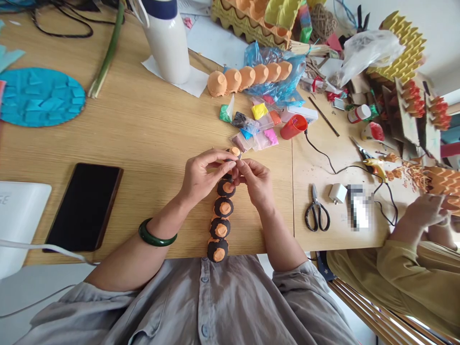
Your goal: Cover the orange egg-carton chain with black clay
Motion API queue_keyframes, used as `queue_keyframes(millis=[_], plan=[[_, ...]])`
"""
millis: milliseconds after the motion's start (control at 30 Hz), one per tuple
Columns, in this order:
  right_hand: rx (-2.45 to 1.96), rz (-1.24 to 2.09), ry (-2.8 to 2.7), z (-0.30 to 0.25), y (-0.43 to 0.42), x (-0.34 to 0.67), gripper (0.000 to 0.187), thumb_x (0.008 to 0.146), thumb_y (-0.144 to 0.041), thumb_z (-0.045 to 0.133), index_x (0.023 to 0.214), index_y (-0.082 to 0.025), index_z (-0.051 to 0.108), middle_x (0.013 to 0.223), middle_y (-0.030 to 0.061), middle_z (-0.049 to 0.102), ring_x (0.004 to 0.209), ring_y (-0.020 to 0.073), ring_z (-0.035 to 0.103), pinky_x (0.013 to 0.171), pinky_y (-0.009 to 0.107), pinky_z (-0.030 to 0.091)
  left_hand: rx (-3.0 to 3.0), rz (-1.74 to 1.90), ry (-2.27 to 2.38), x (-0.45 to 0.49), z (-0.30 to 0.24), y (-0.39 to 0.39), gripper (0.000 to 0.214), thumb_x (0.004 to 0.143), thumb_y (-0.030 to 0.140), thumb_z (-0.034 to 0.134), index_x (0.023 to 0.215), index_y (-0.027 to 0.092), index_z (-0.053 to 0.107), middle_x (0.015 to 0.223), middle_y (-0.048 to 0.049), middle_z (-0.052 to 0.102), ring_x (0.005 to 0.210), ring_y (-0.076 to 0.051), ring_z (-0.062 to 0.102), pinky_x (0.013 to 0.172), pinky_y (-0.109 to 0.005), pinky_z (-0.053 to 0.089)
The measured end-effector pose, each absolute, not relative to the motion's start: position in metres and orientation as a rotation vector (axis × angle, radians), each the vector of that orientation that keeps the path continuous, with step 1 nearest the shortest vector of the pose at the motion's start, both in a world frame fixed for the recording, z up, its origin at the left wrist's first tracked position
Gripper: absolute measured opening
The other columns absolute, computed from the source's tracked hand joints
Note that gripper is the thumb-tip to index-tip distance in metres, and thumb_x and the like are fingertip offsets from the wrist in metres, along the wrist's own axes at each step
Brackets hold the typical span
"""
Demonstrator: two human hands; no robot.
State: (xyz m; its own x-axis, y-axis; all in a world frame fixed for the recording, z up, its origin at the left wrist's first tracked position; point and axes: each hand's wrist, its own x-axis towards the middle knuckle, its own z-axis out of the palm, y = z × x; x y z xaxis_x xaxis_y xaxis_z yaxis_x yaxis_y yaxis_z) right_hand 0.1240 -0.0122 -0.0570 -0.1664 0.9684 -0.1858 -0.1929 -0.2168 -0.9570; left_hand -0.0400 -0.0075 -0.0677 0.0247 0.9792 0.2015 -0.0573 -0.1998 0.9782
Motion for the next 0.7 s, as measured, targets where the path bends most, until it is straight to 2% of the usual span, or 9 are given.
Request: queue_keyframes(millis=[133,267,400,500,600,700], plan=[[-1.102,1.59,-1.033,-0.058,-0.011,0.125,0.051,0.085,-0.069,0.086,0.077,-0.02,0.074,0.07,-0.0034,0.069,0.055,0.0089,0.063,0.055,0.024,0.061,1.325,1.34,1.032,-0.039,-0.067,-0.008,0.016,0.091,0.031,0.083,0.101,0.021,0.09,0.107,-0.006,0.087,0.093,-0.02,0.082,0.081,-0.027,0.067],[-1.086,1.532,-0.97,-0.058,-0.009,0.127,0.045,0.08,-0.063,0.092,0.08,-0.02,0.078,0.07,-0.0041,0.07,0.055,0.0085,0.061,0.055,0.024,0.062,1.191,1.415,1.039,-0.037,-0.067,-0.007,0.014,0.091,0.031,0.085,0.1,0.021,0.089,0.105,-0.0055,0.087,0.085,-0.016,0.081,0.078,-0.025,0.067],[-1.033,1.54,-0.879,-0.061,-0.004,0.129,0.044,0.074,-0.06,0.097,0.09,-0.023,0.081,0.076,-0.0044,0.075,0.06,0.0094,0.064,0.059,0.026,0.066,0.841,1.541,1.049,-0.037,-0.067,-0.003,0.025,0.085,0.037,0.091,0.101,0.019,0.087,0.103,-0.0058,0.087,0.082,-0.016,0.081,0.075,-0.025,0.068],[-1.013,1.563,-0.87,-0.065,-0.001,0.131,0.043,0.074,-0.056,0.098,0.097,-0.024,0.082,0.08,-0.0039,0.079,0.064,0.0099,0.067,0.066,0.028,0.069,0.691,1.493,1.026,-0.038,-0.066,-0.001,0.034,0.081,0.036,0.091,0.108,0.019,0.084,0.107,-0.0067,0.087,0.086,-0.018,0.083,0.079,-0.029,0.069],[-0.989,1.575,-0.886,-0.069,-0.001,0.132,0.042,0.077,-0.054,0.096,0.103,-0.024,0.082,0.084,-0.0032,0.081,0.066,0.0107,0.07,0.07,0.03,0.07,0.592,1.42,0.996,-0.038,-0.064,0.001,0.03,0.079,0.024,0.083,0.109,0.018,0.081,0.103,-0.0056,0.085,0.085,-0.017,0.082,0.082,-0.03,0.07],[-0.992,1.58,-0.892,-0.072,0.0,0.132,0.039,0.079,-0.051,0.094,0.106,-0.025,0.082,0.088,-0.0023,0.084,0.068,0.0114,0.072,0.073,0.032,0.071,0.413,1.369,0.966,-0.04,-0.061,0.005,0.034,0.066,0.005,0.069,0.096,0.017,0.081,0.091,-0.002,0.081,0.083,-0.012,0.078,0.083,-0.024,0.067]])
